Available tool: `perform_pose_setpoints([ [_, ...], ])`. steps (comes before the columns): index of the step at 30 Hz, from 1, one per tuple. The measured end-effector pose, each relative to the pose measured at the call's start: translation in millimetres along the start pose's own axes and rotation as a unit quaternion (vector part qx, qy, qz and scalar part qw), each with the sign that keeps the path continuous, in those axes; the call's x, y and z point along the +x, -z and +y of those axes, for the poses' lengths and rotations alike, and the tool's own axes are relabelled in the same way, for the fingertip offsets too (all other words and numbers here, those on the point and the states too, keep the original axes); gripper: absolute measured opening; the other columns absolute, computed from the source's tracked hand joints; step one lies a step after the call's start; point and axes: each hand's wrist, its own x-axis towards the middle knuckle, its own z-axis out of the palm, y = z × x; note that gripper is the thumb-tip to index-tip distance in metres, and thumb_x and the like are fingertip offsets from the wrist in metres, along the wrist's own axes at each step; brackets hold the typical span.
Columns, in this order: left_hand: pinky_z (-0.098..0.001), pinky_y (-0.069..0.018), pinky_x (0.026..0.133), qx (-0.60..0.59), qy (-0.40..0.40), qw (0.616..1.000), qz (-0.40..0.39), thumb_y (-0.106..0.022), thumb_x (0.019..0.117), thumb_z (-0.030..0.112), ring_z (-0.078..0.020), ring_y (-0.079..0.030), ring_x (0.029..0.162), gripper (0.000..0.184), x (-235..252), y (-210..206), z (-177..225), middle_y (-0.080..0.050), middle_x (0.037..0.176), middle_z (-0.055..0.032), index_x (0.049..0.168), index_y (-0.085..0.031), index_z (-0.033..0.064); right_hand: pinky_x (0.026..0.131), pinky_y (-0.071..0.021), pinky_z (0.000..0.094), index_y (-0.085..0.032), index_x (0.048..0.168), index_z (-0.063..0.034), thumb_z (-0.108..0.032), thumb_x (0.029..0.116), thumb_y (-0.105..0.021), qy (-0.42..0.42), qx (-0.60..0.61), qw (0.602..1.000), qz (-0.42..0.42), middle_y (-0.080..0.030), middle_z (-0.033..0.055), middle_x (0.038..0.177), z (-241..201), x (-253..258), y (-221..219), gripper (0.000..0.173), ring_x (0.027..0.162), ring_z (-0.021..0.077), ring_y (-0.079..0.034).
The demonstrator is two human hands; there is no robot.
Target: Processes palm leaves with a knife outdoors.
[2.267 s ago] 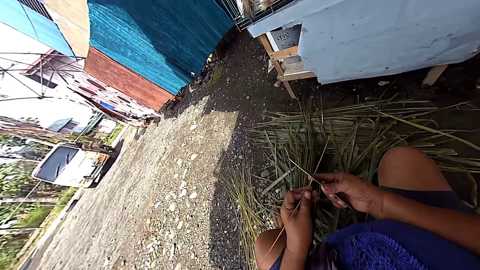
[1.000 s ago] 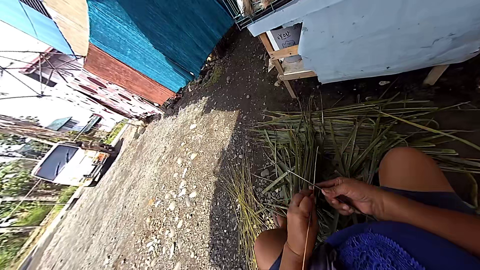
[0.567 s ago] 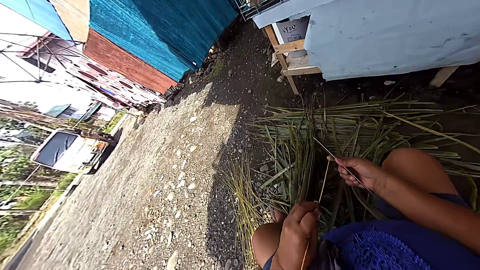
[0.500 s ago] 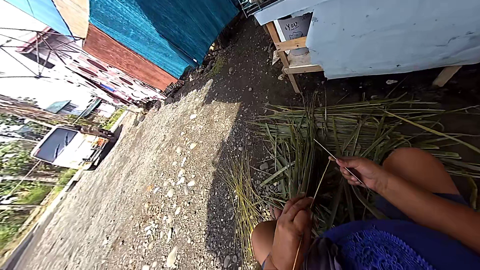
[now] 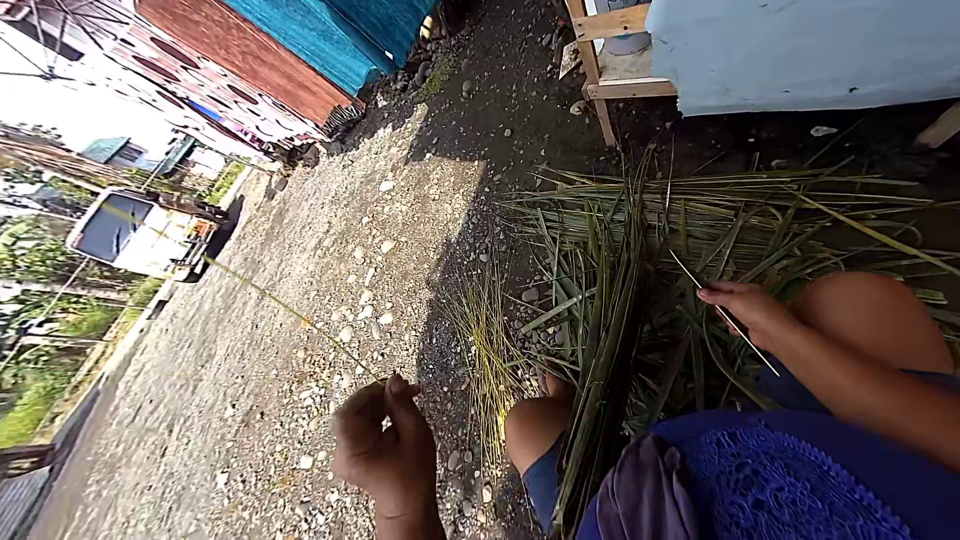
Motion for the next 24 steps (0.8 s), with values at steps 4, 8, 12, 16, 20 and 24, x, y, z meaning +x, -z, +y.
perform_pose_setpoints([
  [4,-0.0455,-0.0562,0.075,0.215,0.204,0.952,-0.074,-0.057,0.1044,0.016,-0.0294,-0.069,0.079,0.031,0.6,-2.2,-81.0,-0.068,0.094,-0.0247,0.115,-0.061,-0.0127,0.051,-0.0382,0.0230,-0.065,0.131,-0.0068,-0.018,0.1011,-0.066,0.034,-0.045,0.998,-0.014,-0.063,0.0050,0.095,0.1,4.5,-2.7,0.032,0.059,0.0060,-0.045],
  [8,-0.0631,-0.0312,0.117,0.270,0.362,0.860,-0.238,-0.072,0.0967,0.024,-0.0530,-0.037,0.143,0.074,-23.6,-16.2,-130.6,-0.036,0.155,-0.0367,0.156,-0.035,-0.0035,0.066,-0.0443,0.0313,-0.065,0.130,-0.0040,-0.018,0.1008,-0.067,0.061,-0.093,0.994,-0.021,-0.064,0.0103,0.107,4.6,9.1,-1.8,0.033,0.075,0.0120,-0.052],
  [12,-0.0590,-0.0382,0.115,0.220,0.333,0.796,-0.456,-0.066,0.0998,0.024,-0.0434,-0.049,0.138,0.048,-55.3,-79.3,-104.8,-0.052,0.148,-0.0256,0.141,-0.058,0.0016,0.092,-0.0481,0.0465,-0.066,0.129,-0.0009,-0.017,0.0992,-0.069,0.076,-0.118,0.990,-0.032,-0.066,0.0180,0.121,8.2,16.5,-2.0,0.034,0.106,0.0247,-0.061],
  [16,-0.0592,-0.0422,0.112,0.180,0.260,0.652,-0.690,-0.058,0.1034,0.030,-0.0377,-0.057,0.132,0.037,-101.9,-147.2,-71.1,-0.063,0.137,-0.0200,0.132,-0.068,0.0086,0.099,-0.0478,0.0482,-0.067,0.128,-0.0003,-0.016,0.0977,-0.070,0.090,-0.150,0.984,-0.036,-0.067,0.0196,0.121,13.4,26.7,-3.5,0.034,0.111,0.0272,-0.063],
  [20,-0.0626,-0.0449,0.107,0.179,0.255,0.579,-0.753,-0.055,0.1039,0.035,-0.0411,-0.061,0.125,0.040,-141.6,-175.9,-39.9,-0.067,0.129,-0.0228,0.126,-0.070,0.0052,0.105,-0.0454,0.0505,-0.065,0.132,0.0008,-0.016,0.0978,-0.071,0.089,-0.175,0.980,-0.036,-0.065,0.0220,0.127,10.8,25.5,-2.6,0.039,0.119,0.0313,-0.061],
  [24,-0.0582,-0.0402,0.113,0.143,0.303,0.615,-0.714,-0.051,0.1066,0.033,-0.0365,-0.058,0.131,0.039,-154.7,-185.5,-34.7,-0.066,0.133,-0.0201,0.131,-0.068,0.0072,0.107,-0.0441,0.0521,-0.063,0.135,0.0008,-0.020,0.0982,-0.071,0.099,-0.209,0.972,-0.044,-0.065,0.0226,0.129,13.6,31.4,-4.1,0.043,0.121,0.0333,-0.061],
])
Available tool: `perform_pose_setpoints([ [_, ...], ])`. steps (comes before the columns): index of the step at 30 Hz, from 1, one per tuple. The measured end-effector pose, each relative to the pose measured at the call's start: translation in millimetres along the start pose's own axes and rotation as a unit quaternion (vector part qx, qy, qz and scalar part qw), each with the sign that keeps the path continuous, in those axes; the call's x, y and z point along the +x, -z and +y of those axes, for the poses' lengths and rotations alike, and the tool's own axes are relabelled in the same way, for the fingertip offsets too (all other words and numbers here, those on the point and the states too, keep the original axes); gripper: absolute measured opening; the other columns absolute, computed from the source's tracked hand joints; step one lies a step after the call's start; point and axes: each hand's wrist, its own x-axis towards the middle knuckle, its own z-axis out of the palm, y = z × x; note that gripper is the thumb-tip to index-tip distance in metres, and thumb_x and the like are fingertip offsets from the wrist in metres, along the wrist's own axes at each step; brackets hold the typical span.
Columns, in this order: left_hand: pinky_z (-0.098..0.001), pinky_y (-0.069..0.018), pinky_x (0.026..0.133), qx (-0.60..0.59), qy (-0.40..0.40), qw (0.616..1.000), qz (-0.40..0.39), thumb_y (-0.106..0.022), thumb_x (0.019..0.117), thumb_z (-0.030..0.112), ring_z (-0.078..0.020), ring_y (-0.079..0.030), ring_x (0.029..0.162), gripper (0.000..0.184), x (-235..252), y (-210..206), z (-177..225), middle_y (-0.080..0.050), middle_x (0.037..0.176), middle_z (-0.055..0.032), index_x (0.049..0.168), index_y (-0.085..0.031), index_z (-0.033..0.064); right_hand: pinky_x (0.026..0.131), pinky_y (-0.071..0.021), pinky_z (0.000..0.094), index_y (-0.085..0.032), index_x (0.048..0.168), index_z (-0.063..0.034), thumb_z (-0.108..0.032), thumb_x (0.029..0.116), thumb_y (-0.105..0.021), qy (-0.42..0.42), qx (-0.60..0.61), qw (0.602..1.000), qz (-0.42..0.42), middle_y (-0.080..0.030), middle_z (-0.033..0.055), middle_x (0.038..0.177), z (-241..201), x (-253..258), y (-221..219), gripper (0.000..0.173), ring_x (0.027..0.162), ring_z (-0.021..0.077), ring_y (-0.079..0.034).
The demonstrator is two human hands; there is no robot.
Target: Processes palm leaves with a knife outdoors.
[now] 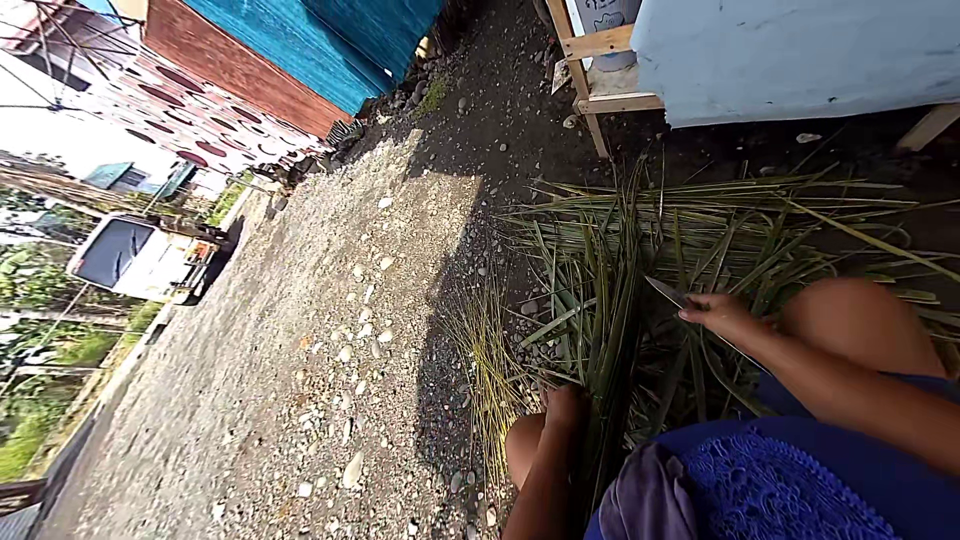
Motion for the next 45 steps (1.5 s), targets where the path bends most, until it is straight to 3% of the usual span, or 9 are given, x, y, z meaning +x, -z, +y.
perform_pose_setpoints([
  [4,-0.0579,-0.0407,0.112,-0.069,0.007,0.997,0.020,-0.052,0.1074,0.035,-0.0367,-0.059,0.129,0.041,0.8,-1.0,0.6,-0.066,0.131,-0.0212,0.130,-0.068,0.0048,0.105,-0.0447,0.0538,-0.066,0.131,0.0003,-0.022,0.0980,-0.071,0.012,-0.024,1.000,-0.008,-0.067,0.0222,0.124,1.0,2.9,-2.7,0.041,0.117,0.0339,-0.062],
  [8,-0.0546,-0.0464,0.108,-0.123,0.015,0.991,0.058,-0.067,0.0986,0.023,-0.0341,-0.064,0.122,0.034,-6.1,2.4,1.4,-0.069,0.124,-0.0197,0.127,-0.068,0.0034,0.105,-0.0445,0.0530,-0.065,0.133,-0.0002,-0.021,0.0978,-0.071,0.006,-0.028,0.999,-0.015,-0.066,0.0226,0.125,1.8,2.6,-3.7,0.042,0.118,0.0338,-0.062],
  [14,-0.0506,-0.0495,0.105,-0.177,-0.026,0.983,0.039,-0.071,0.0956,0.016,-0.0305,-0.067,0.116,0.036,-19.2,15.5,-6.6,-0.070,0.122,-0.0195,0.128,-0.066,0.0002,0.103,-0.0454,0.0535,-0.066,0.131,-0.0006,-0.022,0.0978,-0.071,0.010,-0.031,0.999,-0.018,-0.067,0.0218,0.122,3.9,3.6,-3.3,0.040,0.115,0.0336,-0.062],
  [20,-0.0383,-0.0553,0.084,-0.343,-0.053,0.937,-0.018,-0.067,0.0924,-0.002,-0.0195,-0.065,0.092,0.032,-41.0,19.2,-22.6,-0.067,0.110,-0.0163,0.124,-0.061,-0.0045,0.104,-0.0447,0.0547,-0.066,0.129,-0.0002,-0.022,0.0974,-0.072,0.018,-0.041,0.999,-0.024,-0.067,0.0230,0.122,0.2,-0.2,-3.1,0.039,0.117,0.0352,-0.062],
  [25,-0.0420,-0.0551,0.089,-0.302,-0.040,0.952,0.024,-0.062,0.0971,0.002,-0.0233,-0.068,0.095,0.030,-50.7,20.6,-23.9,-0.068,0.111,-0.0198,0.126,-0.060,-0.0057,0.105,-0.0439,0.0551,-0.065,0.132,-0.0005,-0.022,0.0973,-0.072,0.018,-0.053,0.998,-0.033,-0.066,0.0230,0.125,-0.1,-1.6,-3.6,0.041,0.119,0.0356,-0.061],
  [32,-0.0394,-0.0561,0.088,-0.304,-0.035,0.950,-0.059,-0.074,0.0893,0.002,-0.0205,-0.067,0.097,0.044,-55.3,17.3,-25.6,-0.068,0.111,-0.0165,0.129,-0.056,-0.0038,0.105,-0.0437,0.0568,-0.064,0.134,0.0009,-0.025,0.0980,-0.071,0.015,-0.077,0.996,-0.050,-0.066,0.0236,0.125,-0.6,-2.2,-2.7,0.045,0.119,0.0372,-0.061],
  [36,-0.0401,-0.0566,0.081,-0.284,-0.037,0.958,-0.015,-0.073,0.0882,0.001,-0.0205,-0.067,0.085,0.034,-67.1,33.2,-28.7,-0.068,0.099,-0.0148,0.120,-0.060,-0.0035,0.105,-0.0437,0.0568,-0.064,0.134,-0.0006,-0.025,0.0981,-0.071,0.013,-0.084,0.995,-0.051,-0.066,0.0231,0.125,0.7,-1.4,-1.9,0.044,0.119,0.0367,-0.061],
  [41,-0.0402,-0.0625,0.067,-0.264,0.014,0.965,0.009,-0.055,0.1022,0.005,-0.0241,-0.074,0.072,0.030,-100.9,61.6,-22.7,-0.073,0.099,-0.0165,0.132,-0.049,0.0005,0.106,-0.0433,0.0564,-0.064,0.135,-0.0016,-0.026,0.0984,-0.071,0.015,-0.100,0.993,-0.054,-0.066,0.0222,0.126,-2.3,-2.7,-2.8,0.044,0.121,0.0366,-0.061],
  [45,-0.0310,-0.0550,0.056,-0.240,-0.012,0.970,0.036,-0.055,0.1017,0.004,-0.0142,-0.062,0.056,0.034,-123.8,70.0,-25.6,-0.068,0.085,-0.0101,0.134,-0.047,0.0015,0.107,-0.0421,0.0570,-0.063,0.137,-0.0020,-0.026,0.0987,-0.070,0.017,-0.107,0.992,-0.064,-0.065,0.0225,0.129,-4.3,-3.6,-3.0,0.046,0.123,0.0371,-0.059],
])
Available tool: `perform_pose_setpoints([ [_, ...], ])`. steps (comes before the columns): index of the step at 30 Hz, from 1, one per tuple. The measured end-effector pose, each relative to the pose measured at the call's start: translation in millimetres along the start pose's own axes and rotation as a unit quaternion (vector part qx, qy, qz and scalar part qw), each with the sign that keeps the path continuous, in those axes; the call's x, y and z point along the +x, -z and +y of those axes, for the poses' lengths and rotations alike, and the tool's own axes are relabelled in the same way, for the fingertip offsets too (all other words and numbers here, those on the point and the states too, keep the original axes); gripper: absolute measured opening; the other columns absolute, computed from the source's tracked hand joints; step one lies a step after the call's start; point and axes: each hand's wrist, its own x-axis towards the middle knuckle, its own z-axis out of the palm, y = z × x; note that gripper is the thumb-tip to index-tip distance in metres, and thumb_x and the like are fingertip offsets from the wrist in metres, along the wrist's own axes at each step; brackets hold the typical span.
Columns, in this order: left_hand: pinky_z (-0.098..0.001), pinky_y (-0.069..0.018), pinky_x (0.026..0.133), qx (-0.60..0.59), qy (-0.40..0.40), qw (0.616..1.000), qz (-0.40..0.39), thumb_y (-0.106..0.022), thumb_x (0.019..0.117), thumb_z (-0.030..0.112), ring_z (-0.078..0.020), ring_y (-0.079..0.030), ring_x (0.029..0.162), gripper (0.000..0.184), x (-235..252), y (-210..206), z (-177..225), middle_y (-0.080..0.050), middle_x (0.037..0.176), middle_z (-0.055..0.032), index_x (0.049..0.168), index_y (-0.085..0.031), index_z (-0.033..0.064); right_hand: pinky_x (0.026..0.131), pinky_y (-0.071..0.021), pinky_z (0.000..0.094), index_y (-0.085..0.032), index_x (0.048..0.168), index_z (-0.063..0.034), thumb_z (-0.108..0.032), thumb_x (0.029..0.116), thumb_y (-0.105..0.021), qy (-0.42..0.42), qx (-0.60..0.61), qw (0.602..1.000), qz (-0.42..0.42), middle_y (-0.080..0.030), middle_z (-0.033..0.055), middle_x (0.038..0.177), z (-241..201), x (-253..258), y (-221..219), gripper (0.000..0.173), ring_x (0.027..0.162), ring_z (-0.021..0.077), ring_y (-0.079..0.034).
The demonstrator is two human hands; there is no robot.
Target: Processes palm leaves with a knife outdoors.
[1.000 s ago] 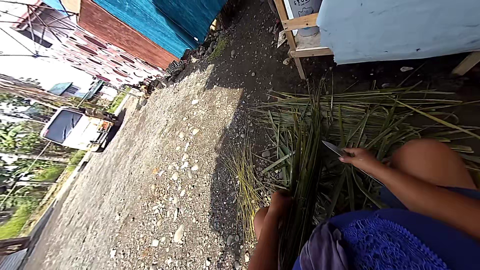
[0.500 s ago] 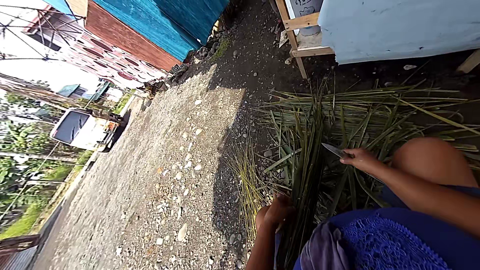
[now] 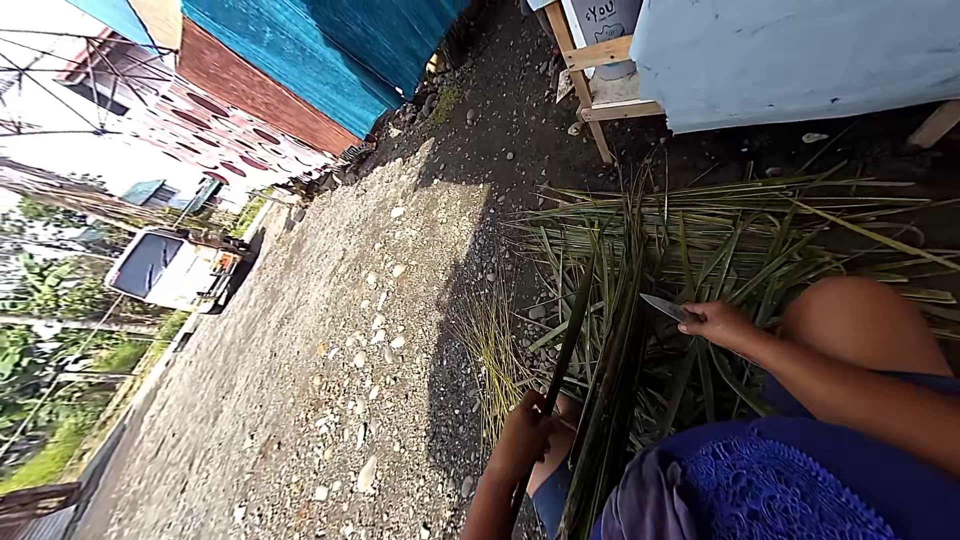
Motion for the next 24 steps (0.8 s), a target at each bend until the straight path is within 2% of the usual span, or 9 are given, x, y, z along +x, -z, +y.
perform_pose_setpoints([
  [3,-0.0261,-0.0519,0.051,-0.023,-0.043,0.999,0.018,-0.054,0.1062,0.014,-0.0098,-0.058,0.052,0.027,-18.5,3.1,1.2,-0.068,0.082,-0.0068,0.130,-0.049,0.0015,0.108,-0.0424,0.0556,-0.062,0.138,-0.0029,-0.027,0.0989,-0.070,0.000,-0.004,1.000,-0.004,-0.065,0.0219,0.130,-0.3,-2.3,0.1,0.047,0.124,0.0363,-0.059],
  [5,-0.0246,-0.0508,0.052,-0.028,-0.075,0.996,0.042,-0.045,0.1108,0.023,-0.0078,-0.057,0.052,0.028,-30.0,3.6,0.3,-0.070,0.085,-0.0050,0.126,-0.053,0.0012,0.108,-0.0424,0.0562,-0.062,0.138,-0.0020,-0.027,0.0987,-0.071,0.006,-0.004,1.000,-0.005,-0.065,0.0225,0.128,0.9,-3.2,-0.3,0.047,0.123,0.0369,-0.060],
  [7,-0.0242,-0.0504,0.051,-0.017,-0.097,0.992,0.079,-0.036,0.1126,0.024,-0.0067,-0.057,0.051,0.032,-36.8,3.0,-0.5,-0.071,0.086,-0.0038,0.122,-0.057,0.0013,0.108,-0.0422,0.0562,-0.062,0.138,-0.0017,-0.026,0.0985,-0.071,0.013,-0.004,1.000,-0.005,-0.065,0.0227,0.128,1.1,-4.8,-0.9,0.048,0.123,0.0369,-0.060],
  [11,-0.0243,-0.0490,0.055,0.002,-0.113,0.984,0.135,-0.046,0.1092,0.019,-0.0052,-0.056,0.055,0.027,-38.9,-0.5,-0.8,-0.071,0.087,-0.0021,0.124,-0.061,0.0007,0.108,-0.0421,0.0557,-0.061,0.138,-0.0008,-0.025,0.0986,-0.071,0.019,0.002,1.000,-0.007,-0.065,0.0232,0.129,-0.2,-7.9,-1.9,0.047,0.124,0.0369,-0.060],
  [13,-0.0273,-0.0503,0.058,0.018,-0.119,0.980,0.160,-0.049,0.1075,0.019,-0.0070,-0.058,0.057,0.027,-34.6,-5.1,-5.5,-0.072,0.087,-0.0033,0.123,-0.063,0.0004,0.108,-0.0423,0.0557,-0.061,0.138,-0.0007,-0.025,0.0987,-0.071,0.019,0.002,1.000,-0.009,-0.065,0.0235,0.129,1.2,-9.1,-2.4,0.047,0.123,0.0370,-0.060],
  [18,-0.0447,-0.0563,0.069,0.091,-0.148,0.956,0.238,-0.046,0.1064,0.025,-0.0196,-0.067,0.069,0.035,-28.8,-14.6,-8.8,-0.073,0.087,-0.0083,0.120,-0.069,0.0025,0.108,-0.0424,0.0564,-0.061,0.137,0.0013,-0.025,0.0986,-0.071,0.035,-0.004,0.999,-0.007,-0.065,0.0254,0.127,1.9,-10.2,-1.2,0.047,0.122,0.0392,-0.060],
  [20,-0.0444,-0.0575,0.069,0.107,-0.157,0.950,0.247,-0.044,0.1072,0.024,-0.0199,-0.069,0.068,0.035,-26.6,-19.2,-5.4,-0.074,0.087,-0.0080,0.118,-0.070,0.0030,0.108,-0.0421,0.0562,-0.062,0.137,0.0020,-0.024,0.0981,-0.071,0.040,0.005,0.999,-0.007,-0.065,0.0257,0.127,2.1,-11.1,-1.2,0.047,0.122,0.0391,-0.060],
  [23,-0.0421,-0.0601,0.070,0.108,-0.159,0.953,0.235,-0.046,0.1075,0.017,-0.0198,-0.071,0.068,0.030,-22.0,-28.9,3.8,-0.075,0.088,-0.0091,0.119,-0.069,0.0009,0.107,-0.0455,0.0473,-0.059,0.140,0.0012,-0.020,0.0978,-0.072,0.033,0.093,0.995,-0.030,-0.063,0.0222,0.134,-5.4,-18.9,-0.7,0.048,0.122,0.0302,-0.061],
  [24,-0.0425,-0.0602,0.070,0.107,-0.154,0.956,0.226,-0.049,0.1064,0.016,-0.0204,-0.071,0.069,0.029,-19.0,-32.0,6.5,-0.075,0.087,-0.0096,0.123,-0.068,0.0011,0.095,-0.0509,0.0382,-0.058,0.141,-0.0020,-0.020,0.0982,-0.071,0.022,0.130,0.990,-0.044,-0.066,0.0166,0.129,-11.1,-25.2,0.2,0.048,0.109,0.0208,-0.064],
])
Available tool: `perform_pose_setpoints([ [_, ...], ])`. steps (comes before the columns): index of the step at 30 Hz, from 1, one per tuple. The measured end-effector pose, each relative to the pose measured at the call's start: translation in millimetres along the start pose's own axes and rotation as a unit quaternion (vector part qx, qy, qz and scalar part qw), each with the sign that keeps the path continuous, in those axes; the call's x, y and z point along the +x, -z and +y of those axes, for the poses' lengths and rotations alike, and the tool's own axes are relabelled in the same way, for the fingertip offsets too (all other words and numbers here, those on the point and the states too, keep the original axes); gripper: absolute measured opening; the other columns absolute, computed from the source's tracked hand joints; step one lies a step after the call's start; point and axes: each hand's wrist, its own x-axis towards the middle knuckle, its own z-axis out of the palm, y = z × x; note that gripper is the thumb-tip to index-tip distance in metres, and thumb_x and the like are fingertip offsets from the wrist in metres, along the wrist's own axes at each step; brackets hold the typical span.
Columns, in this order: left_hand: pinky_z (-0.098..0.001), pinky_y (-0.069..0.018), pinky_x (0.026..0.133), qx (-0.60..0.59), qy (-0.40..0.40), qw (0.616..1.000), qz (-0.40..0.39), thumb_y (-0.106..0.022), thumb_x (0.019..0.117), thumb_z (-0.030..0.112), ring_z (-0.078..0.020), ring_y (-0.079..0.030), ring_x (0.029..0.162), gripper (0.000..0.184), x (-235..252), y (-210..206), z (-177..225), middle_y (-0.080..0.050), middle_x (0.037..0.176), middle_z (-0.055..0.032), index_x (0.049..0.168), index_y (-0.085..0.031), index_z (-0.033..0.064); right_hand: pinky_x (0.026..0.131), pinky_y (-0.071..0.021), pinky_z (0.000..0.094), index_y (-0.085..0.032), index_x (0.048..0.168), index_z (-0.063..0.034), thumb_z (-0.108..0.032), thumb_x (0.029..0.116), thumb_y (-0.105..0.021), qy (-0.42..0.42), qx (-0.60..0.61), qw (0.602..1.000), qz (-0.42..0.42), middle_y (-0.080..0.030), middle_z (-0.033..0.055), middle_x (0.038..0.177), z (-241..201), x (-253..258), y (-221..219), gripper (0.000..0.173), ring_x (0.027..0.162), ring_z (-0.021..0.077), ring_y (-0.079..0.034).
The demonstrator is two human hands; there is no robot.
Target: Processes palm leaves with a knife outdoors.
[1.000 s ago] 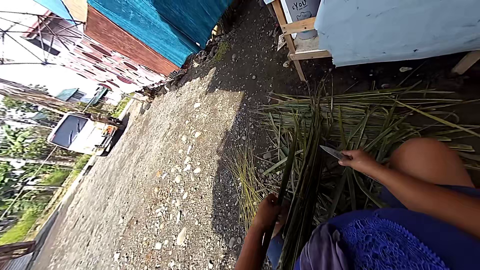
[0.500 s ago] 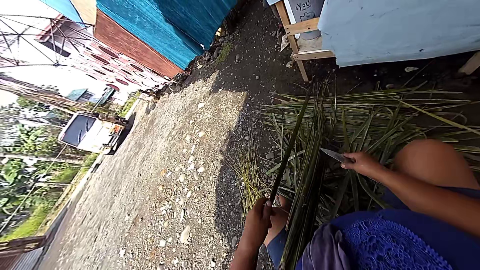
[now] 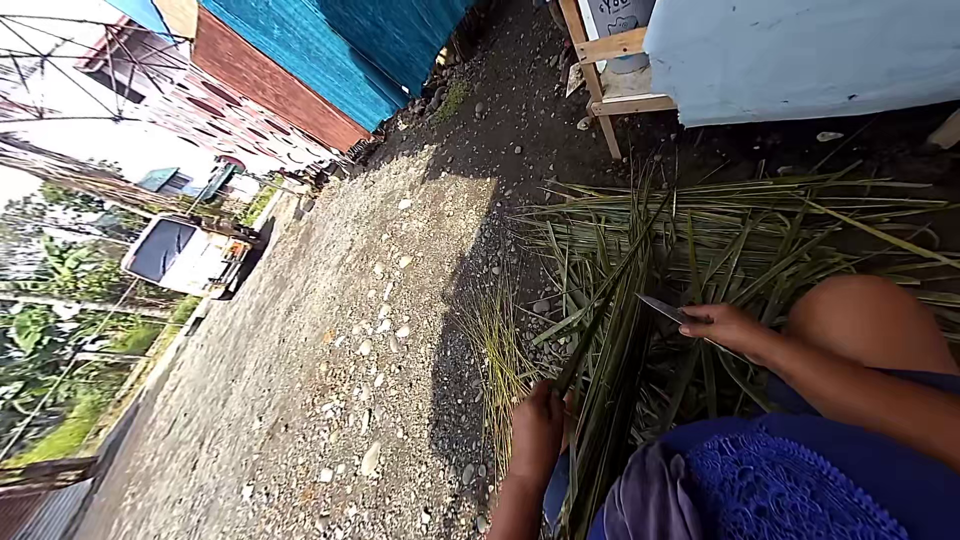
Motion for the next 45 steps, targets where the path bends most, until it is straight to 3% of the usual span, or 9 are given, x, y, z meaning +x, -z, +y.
perform_pose_setpoints([
  [2,-0.0486,-0.0594,0.071,0.009,0.024,0.999,-0.033,-0.054,0.1035,0.021,-0.0230,-0.071,0.072,0.032,5.1,-7.4,2.6,-0.074,0.086,-0.0090,0.129,-0.067,0.0061,0.055,-0.0420,0.0225,-0.056,0.144,-0.0071,-0.019,0.1004,-0.068,-0.016,0.092,0.995,-0.040,-0.063,0.0053,0.096,-8.1,-12.5,-4.3,0.047,0.063,0.0067,-0.050],
  [4,-0.0506,-0.0574,0.075,-0.006,0.034,0.997,-0.068,-0.059,0.1022,0.029,-0.0227,-0.070,0.075,0.033,9.3,-13.1,3.7,-0.073,0.088,-0.0084,0.128,-0.067,0.0091,0.047,-0.0387,0.0200,-0.054,0.145,-0.0078,-0.015,0.1029,-0.062,-0.012,0.178,0.979,-0.101,-0.056,0.0001,0.078,-12.3,-22.4,-7.4,0.043,0.052,0.0057,-0.045],
  [10,-0.0284,-0.0546,0.060,-0.201,0.011,0.974,-0.107,-0.064,0.1018,0.021,-0.0083,-0.062,0.059,0.024,12.5,-19.8,20.6,-0.069,0.078,-0.0035,0.115,-0.070,0.0014,0.049,-0.0427,0.0177,-0.046,0.149,-0.0094,-0.011,0.0982,-0.060,0.038,0.243,0.942,-0.229,-0.055,-0.0046,0.076,-27.0,-42.8,-26.4,0.053,0.053,0.0030,-0.048],
  [16,-0.0272,-0.0558,0.059,-0.293,0.022,0.948,-0.120,-0.067,0.0985,0.014,-0.0101,-0.063,0.058,0.019,17.0,-23.1,49.8,-0.068,0.077,-0.0044,0.112,-0.065,-0.0001,0.049,-0.0450,0.0189,-0.015,0.162,-0.0199,-0.014,0.0956,-0.061,0.059,0.309,0.906,-0.283,-0.054,-0.0038,0.071,-48.9,-52.6,-47.8,0.081,0.051,0.0043,-0.051],
  [21,-0.0298,-0.0581,0.060,-0.233,-0.053,0.969,-0.058,-0.065,0.0990,0.017,-0.0106,-0.065,0.059,0.015,17.0,-33.0,72.7,-0.067,0.074,-0.0032,0.103,-0.067,0.0026,0.049,-0.0458,0.0190,-0.041,0.132,-0.0198,-0.013,0.0913,-0.067,0.081,0.342,0.897,-0.267,-0.060,-0.0029,0.075,-56.5,-56.5,-56.5,0.048,0.051,0.0043,-0.052],
  [28,-0.0333,-0.0607,0.070,-0.267,-0.082,0.960,-0.017,-0.060,0.1018,0.014,-0.0125,-0.070,0.069,0.015,21.5,-40.7,86.6,-0.071,0.080,-0.0056,0.104,-0.066,0.0006,0.047,-0.0447,0.0185,-0.054,0.122,-0.0186,-0.014,0.0928,-0.064,0.106,0.367,0.897,-0.224,-0.060,-0.0034,0.072,-53.3,-54.8,-49.2,0.031,0.050,0.0040,-0.051],
  [35,-0.0244,-0.0534,0.047,-0.452,-0.014,0.883,-0.123,-0.052,0.1064,0.007,-0.0105,-0.060,0.049,0.013,22.6,-31.5,87.4,-0.065,0.070,-0.0074,0.107,-0.059,-0.0035,0.050,-0.0430,0.0161,-0.063,0.108,-0.0165,-0.008,0.0900,-0.070,0.170,0.305,0.918,-0.187,-0.068,-0.0063,0.081,-47.6,-51.7,-46.9,0.021,0.056,0.0002,-0.053],
  [38,-0.0195,-0.0478,0.045,-0.497,-0.003,0.854,-0.154,-0.052,0.1056,0.007,-0.0061,-0.055,0.047,0.011,24.1,-27.2,82.0,-0.063,0.067,-0.0046,0.106,-0.061,-0.0007,0.065,-0.0522,0.0164,-0.069,0.100,-0.0127,-0.004,0.0872,-0.073,0.229,0.262,0.927,-0.143,-0.072,-0.0088,0.085,-44.7,-48.1,-45.7,0.016,0.070,-0.0011,-0.063],
  [45,-0.0151,-0.0455,0.042,-0.622,0.054,0.710,-0.325,-0.046,0.1056,0.009,-0.0023,-0.052,0.044,0.019,27.2,-17.5,68.6,-0.062,0.067,-0.0005,0.100,-0.064,0.0057,0.101,-0.0526,0.0214,-0.059,0.141,0.0009,0.000,0.0859,-0.076,0.326,0.189,0.914,-0.152,-0.071,0.0015,0.127,-41.4,-42.3,-37.4,0.057,0.112,0.0022,-0.066],
])
